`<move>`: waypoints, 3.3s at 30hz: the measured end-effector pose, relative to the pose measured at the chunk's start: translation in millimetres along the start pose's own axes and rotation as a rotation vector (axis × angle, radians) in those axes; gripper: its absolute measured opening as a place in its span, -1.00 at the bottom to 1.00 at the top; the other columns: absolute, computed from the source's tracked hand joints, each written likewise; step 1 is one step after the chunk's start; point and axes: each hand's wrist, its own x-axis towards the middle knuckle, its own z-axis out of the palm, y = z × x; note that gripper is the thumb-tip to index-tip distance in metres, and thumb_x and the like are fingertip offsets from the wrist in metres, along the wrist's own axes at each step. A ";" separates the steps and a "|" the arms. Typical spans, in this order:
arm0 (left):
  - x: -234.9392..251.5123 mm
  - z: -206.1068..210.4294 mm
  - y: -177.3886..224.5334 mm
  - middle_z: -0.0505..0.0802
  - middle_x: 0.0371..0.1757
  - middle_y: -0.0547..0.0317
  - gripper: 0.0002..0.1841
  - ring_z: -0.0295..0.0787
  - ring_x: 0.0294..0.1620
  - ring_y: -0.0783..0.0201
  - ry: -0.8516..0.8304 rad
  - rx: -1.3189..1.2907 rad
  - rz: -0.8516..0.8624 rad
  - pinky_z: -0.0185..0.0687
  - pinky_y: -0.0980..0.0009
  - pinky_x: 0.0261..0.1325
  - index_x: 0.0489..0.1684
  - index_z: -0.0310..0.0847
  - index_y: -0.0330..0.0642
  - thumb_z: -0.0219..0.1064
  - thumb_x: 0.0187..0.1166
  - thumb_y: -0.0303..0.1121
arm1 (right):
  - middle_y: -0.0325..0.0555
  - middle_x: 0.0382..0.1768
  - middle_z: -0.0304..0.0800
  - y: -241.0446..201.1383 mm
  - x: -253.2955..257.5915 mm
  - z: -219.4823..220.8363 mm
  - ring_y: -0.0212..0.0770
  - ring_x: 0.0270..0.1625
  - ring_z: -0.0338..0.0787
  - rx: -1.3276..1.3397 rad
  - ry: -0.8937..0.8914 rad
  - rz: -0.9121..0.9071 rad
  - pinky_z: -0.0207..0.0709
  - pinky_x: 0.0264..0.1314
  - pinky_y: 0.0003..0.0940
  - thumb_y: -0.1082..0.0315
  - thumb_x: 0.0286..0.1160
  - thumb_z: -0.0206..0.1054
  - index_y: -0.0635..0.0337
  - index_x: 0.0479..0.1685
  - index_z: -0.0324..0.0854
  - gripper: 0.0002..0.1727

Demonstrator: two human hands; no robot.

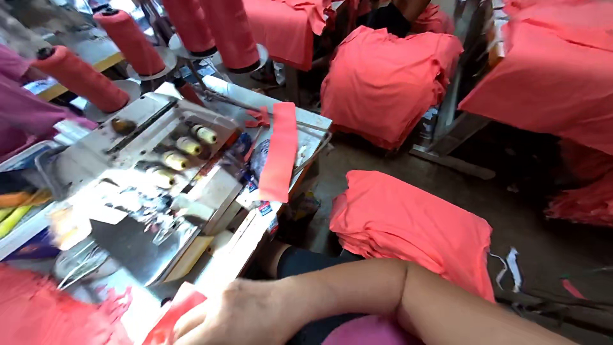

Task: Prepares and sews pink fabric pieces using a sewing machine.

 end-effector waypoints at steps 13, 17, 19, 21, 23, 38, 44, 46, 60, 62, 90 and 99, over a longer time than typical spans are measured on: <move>7.2 49.8 25.4 0.93 -0.21 0.38 -0.64 0.87 -0.13 0.53 0.181 -0.248 -0.187 0.79 0.46 0.08 -0.15 0.75 -0.15 -0.04 0.67 -0.63 | -0.25 -0.26 0.88 37.8 -8.3 0.6 -0.76 -0.19 0.75 0.056 0.035 0.266 0.62 -0.03 -0.85 0.47 0.49 0.35 0.36 -0.17 0.82 -0.85; 7.7 47.1 23.8 0.94 -0.23 0.37 -0.62 0.88 -0.14 0.52 0.220 -0.252 -0.181 0.80 0.45 0.08 -0.20 0.76 -0.13 -0.05 0.70 -0.62 | -0.19 -0.23 0.87 39.9 -11.4 2.9 -0.70 -0.16 0.74 0.068 0.018 0.263 0.60 -0.03 -0.82 0.46 0.49 0.36 0.35 -0.22 0.83 -0.85; 7.7 45.8 24.2 0.94 -0.22 0.40 -0.63 0.87 -0.13 0.53 0.219 -0.241 -0.181 0.80 0.46 0.09 -0.20 0.76 -0.10 -0.04 0.72 -0.60 | -0.19 -0.24 0.86 41.9 -12.0 5.2 -0.70 -0.17 0.74 0.048 0.036 0.259 0.60 -0.04 -0.82 0.47 0.47 0.35 0.35 -0.24 0.83 -0.85; 7.0 46.0 24.7 0.94 -0.20 0.40 -0.64 0.88 -0.10 0.52 0.212 -0.256 -0.182 0.79 0.44 0.12 -0.17 0.77 -0.09 -0.02 0.76 -0.56 | -0.22 -0.29 0.86 45.5 -12.4 6.4 -0.72 -0.22 0.75 0.040 0.062 0.276 0.63 -0.07 -0.82 0.47 0.44 0.36 0.35 -0.24 0.82 -0.86; 5.6 47.0 26.6 0.95 -0.19 0.39 -0.64 0.90 -0.09 0.49 0.220 -0.324 -0.212 0.80 0.42 0.13 -0.18 0.75 0.00 -0.05 0.81 -0.41 | -0.27 -0.34 0.82 47.0 -12.5 6.7 -0.73 -0.25 0.73 0.042 0.065 0.307 0.61 -0.11 -0.83 0.46 0.44 0.36 0.33 -0.25 0.81 -0.86; 30.9 21.8 20.7 0.89 -0.15 0.45 -0.78 0.84 -0.11 0.57 -0.042 -0.075 -0.197 0.77 0.50 0.09 0.17 0.54 -0.22 0.10 0.69 -0.59 | -0.23 -0.14 0.62 72.7 -20.5 18.6 -0.55 -0.04 0.59 -0.045 0.192 0.326 0.48 0.04 -0.70 0.28 0.52 0.38 0.20 -0.25 0.83 -0.81; 88.5 24.2 39.6 0.64 -0.51 0.31 -0.51 0.53 -0.54 0.50 0.098 0.658 -0.266 0.53 0.51 -0.39 0.45 0.40 -0.25 0.40 0.59 -0.35 | -0.27 -0.34 0.77 79.9 -7.3 37.7 -0.71 -0.38 0.66 -0.094 0.585 0.412 0.56 -0.27 -0.81 0.57 0.42 0.34 0.38 -0.03 0.58 -0.81; 106.2 26.4 38.9 0.68 -0.53 0.20 -0.49 0.59 -0.56 0.33 0.073 0.830 -0.276 0.59 0.30 -0.39 0.49 0.39 -0.23 0.41 0.61 -0.28 | -0.31 -0.44 0.72 86.9 -3.3 41.7 -0.71 -0.50 0.61 -0.111 0.651 0.482 0.54 -0.37 -0.79 0.57 0.41 0.36 0.39 0.00 0.57 -0.78; 142.6 26.0 31.9 0.75 -0.35 -0.09 -0.54 0.72 -0.33 -0.03 0.110 0.949 -0.319 0.61 -0.07 -0.23 0.40 0.43 -0.27 0.37 0.64 -0.23 | -0.36 -0.61 0.65 105.1 19.3 37.1 -0.60 -0.61 0.68 -0.009 0.731 0.604 0.64 -0.49 -0.67 0.63 0.37 0.36 0.36 0.03 0.50 -0.73; 145.7 25.6 31.0 0.78 -0.29 -0.16 -0.51 0.75 -0.27 -0.10 0.137 0.985 -0.326 0.62 -0.12 -0.18 0.48 0.41 -0.24 0.34 0.67 -0.21 | -0.34 -0.63 0.63 105.5 22.3 35.6 -0.58 -0.61 0.69 -0.033 0.731 0.620 0.67 -0.47 -0.64 0.57 0.44 0.39 0.40 0.03 0.51 -0.75; 35.5 63.2 1.2 0.78 -0.36 -0.01 -0.63 0.67 -0.47 0.24 -0.073 0.684 -0.066 0.67 0.35 -0.30 0.29 0.58 -0.55 0.25 0.60 -0.47 | -0.41 -0.56 0.73 112.3 -2.8 -1.7 -0.51 -0.46 0.73 0.427 0.428 0.837 0.68 -0.30 -0.53 0.55 0.59 0.12 0.09 -0.41 0.63 -0.74; 51.1 -85.2 30.0 0.85 -0.26 -0.23 -0.70 0.82 -0.20 -0.10 0.281 1.185 -0.294 0.68 -0.08 -0.01 -0.06 0.80 -0.44 0.15 0.76 -0.39 | -0.53 -0.44 0.69 80.1 13.0 -11.2 -0.64 -0.47 0.68 0.197 0.300 0.639 0.65 -0.37 -0.66 0.53 0.54 0.09 0.18 0.04 0.56 -0.78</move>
